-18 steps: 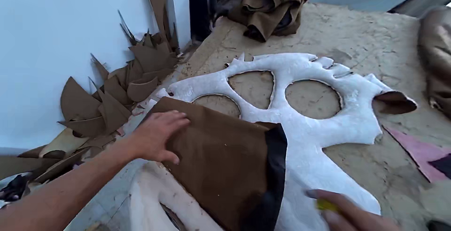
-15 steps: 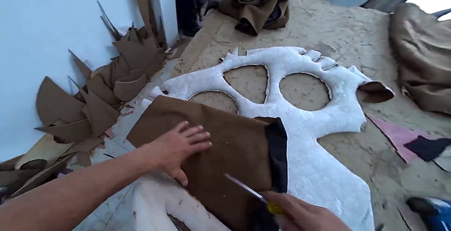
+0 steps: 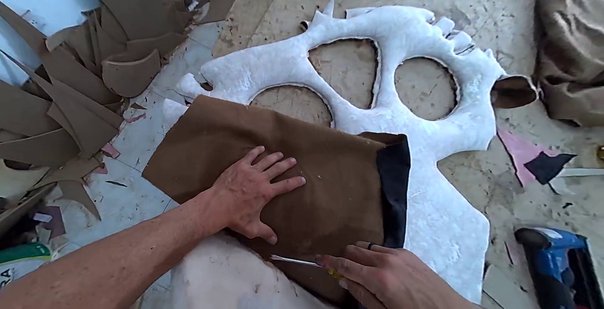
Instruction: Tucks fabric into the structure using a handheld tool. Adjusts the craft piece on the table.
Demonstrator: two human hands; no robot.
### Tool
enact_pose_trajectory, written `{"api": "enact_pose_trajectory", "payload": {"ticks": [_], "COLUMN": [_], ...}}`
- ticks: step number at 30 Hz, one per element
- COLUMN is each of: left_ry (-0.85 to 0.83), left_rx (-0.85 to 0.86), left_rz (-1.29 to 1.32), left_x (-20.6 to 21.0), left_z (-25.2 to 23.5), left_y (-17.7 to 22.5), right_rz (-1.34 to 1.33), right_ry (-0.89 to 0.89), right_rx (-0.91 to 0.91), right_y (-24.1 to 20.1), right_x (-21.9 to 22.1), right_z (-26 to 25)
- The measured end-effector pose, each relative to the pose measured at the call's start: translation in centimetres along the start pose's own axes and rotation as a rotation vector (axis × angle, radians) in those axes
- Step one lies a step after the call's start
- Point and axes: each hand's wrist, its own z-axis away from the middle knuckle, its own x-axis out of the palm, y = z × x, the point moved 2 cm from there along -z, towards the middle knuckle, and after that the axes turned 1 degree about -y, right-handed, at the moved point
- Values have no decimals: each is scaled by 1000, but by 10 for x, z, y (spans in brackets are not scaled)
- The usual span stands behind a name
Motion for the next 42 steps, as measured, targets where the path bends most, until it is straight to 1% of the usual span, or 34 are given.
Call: {"api": "enact_pose_trajectory", "payload": {"ticks": [3, 4, 11, 16, 18, 19, 20, 22, 23, 25, 26, 28, 29, 30, 31, 32, 34, 36, 38, 42], "left_ry": [-87, -90, -45, -48, -44, -45, -39, -14, -10, -11, -9, -13, -11, -10, -9, -7, 4, 4, 14, 27], "left_rx": [-73, -77, -38, -41, -37, -35, -30, -27, -26, -24, -23, -20, -18, -19, -18, -17, -17, -10, -6, -22], "left_rz": [-1, -5, -18, -3, -2, -2, 1, 18, 18, 9, 7, 9, 9, 8, 5, -2, -7, -14, -18, -22], "left_x": [-1, 0, 1, 1, 2, 2, 2, 2, 2, 2, 2, 3, 2, 1, 1, 1, 2, 3, 3, 2], "left_z": [-8, -11, -14, -14, -14, -14, -13, -14, -14, -14, -14, -13, -13, -13, -12, -13, -13, -12, -12, -13], "left_y": [12, 14, 11, 11, 10, 9, 9, 8, 8, 8, 7, 7, 7, 7, 8, 8, 7, 6, 7, 7], "right_rz": [36, 44, 89, 131, 110, 46, -73, -427, -607, -905, -1066, -1450, -1496, -1424, -1241, -1009, -617, -362, -220, -95], "right_ry": [34, 38, 49, -6, -35, -72, -148, -387, -431, -401, -341, -194, -132, -64, -2, 22, 7, 15, 39, 45], "right_rx": [-10, -11, -42, -132, -152, -137, -86, 115, 194, 261, 256, 176, 131, 100, 87, 65, 12, -13, -2, -17], "right_y": [-2, -2, 1, 3, 6, 9, 13, 24, 30, 35, 37, 34, 33, 33, 33, 32, 27, 19, 16, 14], "right_x": [1, 1, 1, -4, -7, -7, -7, -5, 2, 16, 19, 18, 11, 6, 3, 0, 1, 9, 13, 15], "right_z": [-2, -2, -5, -19, -28, -32, -34, -35, -31, -21, -16, -13, -15, -15, -12, -8, 2, 12, 20, 32]}}
